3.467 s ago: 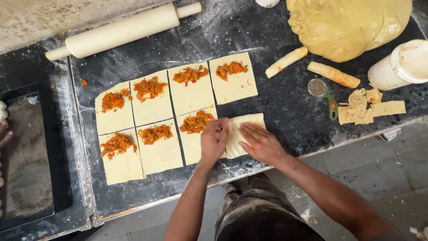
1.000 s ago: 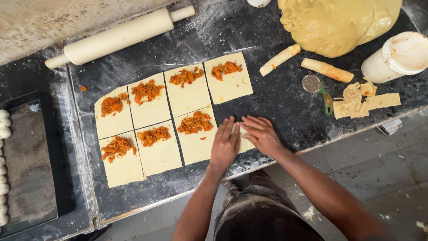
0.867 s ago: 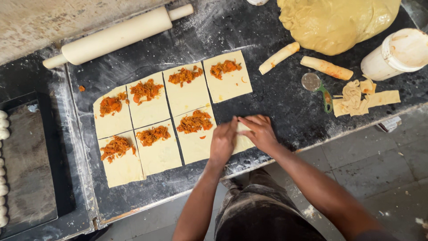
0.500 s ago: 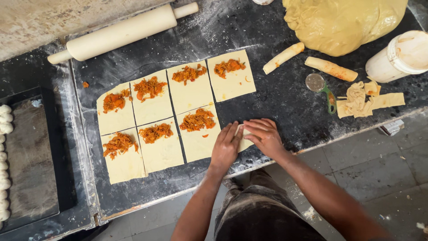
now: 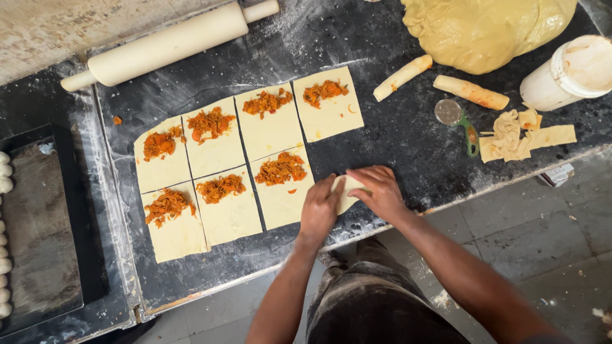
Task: The person prepares pastries by placing a filling onto squares of dough on a table, rolling each square into a cylinder around the filling, and setting the completed rolls aside.
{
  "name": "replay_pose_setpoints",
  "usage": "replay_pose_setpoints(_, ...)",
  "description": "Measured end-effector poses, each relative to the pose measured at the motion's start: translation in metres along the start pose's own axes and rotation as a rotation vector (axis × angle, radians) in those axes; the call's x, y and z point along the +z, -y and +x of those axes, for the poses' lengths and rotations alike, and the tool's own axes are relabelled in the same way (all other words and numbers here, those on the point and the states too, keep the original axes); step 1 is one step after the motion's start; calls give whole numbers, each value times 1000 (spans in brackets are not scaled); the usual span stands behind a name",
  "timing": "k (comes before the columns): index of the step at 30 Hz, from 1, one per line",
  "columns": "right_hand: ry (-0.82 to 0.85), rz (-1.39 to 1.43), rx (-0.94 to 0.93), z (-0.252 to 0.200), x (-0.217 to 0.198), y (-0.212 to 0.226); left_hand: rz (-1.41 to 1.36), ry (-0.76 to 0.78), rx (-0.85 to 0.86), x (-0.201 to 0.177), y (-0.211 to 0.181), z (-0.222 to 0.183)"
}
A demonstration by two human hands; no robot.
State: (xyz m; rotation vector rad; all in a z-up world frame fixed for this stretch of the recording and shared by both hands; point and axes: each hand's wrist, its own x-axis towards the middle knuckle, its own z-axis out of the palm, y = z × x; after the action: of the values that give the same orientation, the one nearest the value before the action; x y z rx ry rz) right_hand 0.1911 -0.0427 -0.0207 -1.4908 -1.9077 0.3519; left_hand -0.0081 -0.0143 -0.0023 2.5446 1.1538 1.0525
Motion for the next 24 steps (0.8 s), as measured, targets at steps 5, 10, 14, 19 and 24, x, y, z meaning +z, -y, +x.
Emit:
replay_pose_setpoints(5,102,-127,191,25,11,-1,-70,70,-166,18,12,16)
replay_pose_setpoints(10,-32,-68,-106,7,2,1,78,-39,49,5,3,1)
replay_pose_setpoints(14,-6,-41,-34,0,2,4,-59,4,-8,0,-1,-4)
replay_pose_setpoints(19,12,-109,73,20,14,2,-86,93,-197,8,6,19)
replay_pose_setpoints(24,-55,-89,-162,7,0,5,57,-75,5,-5,-1,5)
